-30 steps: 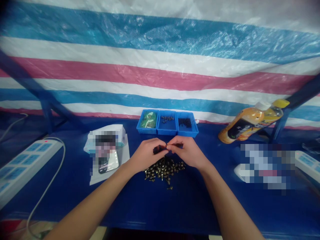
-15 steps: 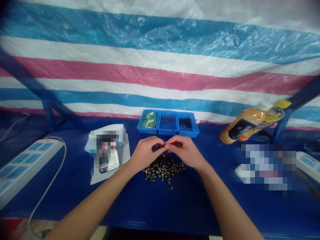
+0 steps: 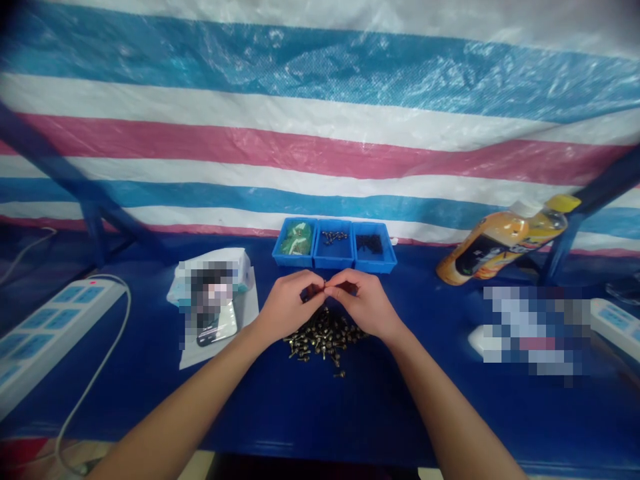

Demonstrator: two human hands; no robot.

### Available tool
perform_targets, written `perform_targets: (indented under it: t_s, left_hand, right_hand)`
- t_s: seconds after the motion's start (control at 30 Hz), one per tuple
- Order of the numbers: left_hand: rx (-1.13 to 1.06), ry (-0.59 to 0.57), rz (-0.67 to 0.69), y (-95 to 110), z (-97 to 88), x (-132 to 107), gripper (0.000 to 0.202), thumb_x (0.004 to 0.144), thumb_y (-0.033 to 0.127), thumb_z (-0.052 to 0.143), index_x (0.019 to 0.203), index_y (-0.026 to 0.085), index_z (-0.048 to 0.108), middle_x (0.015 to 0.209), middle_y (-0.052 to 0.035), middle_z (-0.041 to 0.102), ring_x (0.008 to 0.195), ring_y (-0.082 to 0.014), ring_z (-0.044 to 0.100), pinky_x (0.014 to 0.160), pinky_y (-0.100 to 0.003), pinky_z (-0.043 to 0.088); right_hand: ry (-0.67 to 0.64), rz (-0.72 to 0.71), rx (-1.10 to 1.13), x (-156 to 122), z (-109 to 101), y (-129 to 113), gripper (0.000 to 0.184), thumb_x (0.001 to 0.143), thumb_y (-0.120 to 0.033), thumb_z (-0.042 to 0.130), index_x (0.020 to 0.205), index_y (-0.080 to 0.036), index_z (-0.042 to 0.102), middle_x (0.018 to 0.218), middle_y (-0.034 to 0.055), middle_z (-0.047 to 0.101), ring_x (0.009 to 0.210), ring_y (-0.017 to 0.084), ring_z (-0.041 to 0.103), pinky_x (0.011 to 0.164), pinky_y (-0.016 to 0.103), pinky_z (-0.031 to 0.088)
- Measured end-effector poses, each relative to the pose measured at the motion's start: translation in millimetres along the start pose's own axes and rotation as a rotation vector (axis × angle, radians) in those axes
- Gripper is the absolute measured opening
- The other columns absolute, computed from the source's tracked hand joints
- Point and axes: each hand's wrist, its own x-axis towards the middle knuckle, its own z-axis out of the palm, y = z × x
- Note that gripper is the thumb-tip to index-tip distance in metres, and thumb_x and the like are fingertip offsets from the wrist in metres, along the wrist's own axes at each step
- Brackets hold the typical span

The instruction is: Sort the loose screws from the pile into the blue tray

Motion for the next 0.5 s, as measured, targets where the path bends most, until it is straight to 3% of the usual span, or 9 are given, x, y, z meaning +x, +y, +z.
perform_targets:
  t_s: [0.1, 0.23, 0.4, 0.5]
  left_hand:
    - [0.013, 0.032, 0.01, -0.3, 0.8, 0.2, 0.003, 0.088, 0.024, 0.062, 0.089, 0.022, 0.064, 0.081, 0.0019, 0.064, 0.072, -0.0122, 0.058, 0.067, -0.026, 0.044]
    - [0.011, 0.044, 0.028, -2.3, 2.0, -0.1, 0.013, 0.087, 0.023, 0.064, 0.1, 0.024, 0.065, 0.09, 0.0016, 0.068, 0.075, -0.0122, 0.061, 0.071, -0.026, 0.046]
    - [-0.038, 0.08, 0.062, -3.1, 1.9, 0.6, 0.007, 0.088, 0.02, 0.064, 0.093, 0.022, 0.067, 0.089, 0.0007, 0.07, 0.079, -0.0134, 0.064, 0.072, -0.027, 0.047]
    - [-0.101, 0.113, 0.066, -2.2, 1.7, 2.2, 0.005, 0.088, 0.02, 0.065, 0.091, 0.021, 0.068, 0.086, 0.0008, 0.071, 0.072, -0.0115, 0.063, 0.068, -0.025, 0.048]
  right_hand:
    - [0.039, 0.038, 0.023, 0.3, 1.7, -1.4, 0.017, 0.082, -0.036, 0.073, 0.088, -0.02, 0.072, 0.089, 0.0049, 0.073, 0.081, 0.02, 0.067, 0.077, 0.034, 0.052]
    - [0.076, 0.11, 0.107, 0.9, 6.2, -3.7, 0.019, 0.077, -0.036, 0.077, 0.082, -0.018, 0.072, 0.083, 0.0041, 0.073, 0.076, 0.018, 0.066, 0.073, 0.032, 0.052]
    - [0.059, 0.158, 0.199, 1.4, 8.7, -4.8, 0.021, 0.077, -0.037, 0.076, 0.08, -0.017, 0.07, 0.078, 0.0025, 0.07, 0.074, 0.016, 0.064, 0.072, 0.03, 0.051]
    - [0.072, 0.154, 0.261, 2.0, 7.3, -4.1, 0.022, 0.082, -0.039, 0.072, 0.091, -0.018, 0.069, 0.074, -0.0002, 0.066, 0.069, 0.013, 0.061, 0.069, 0.028, 0.05]
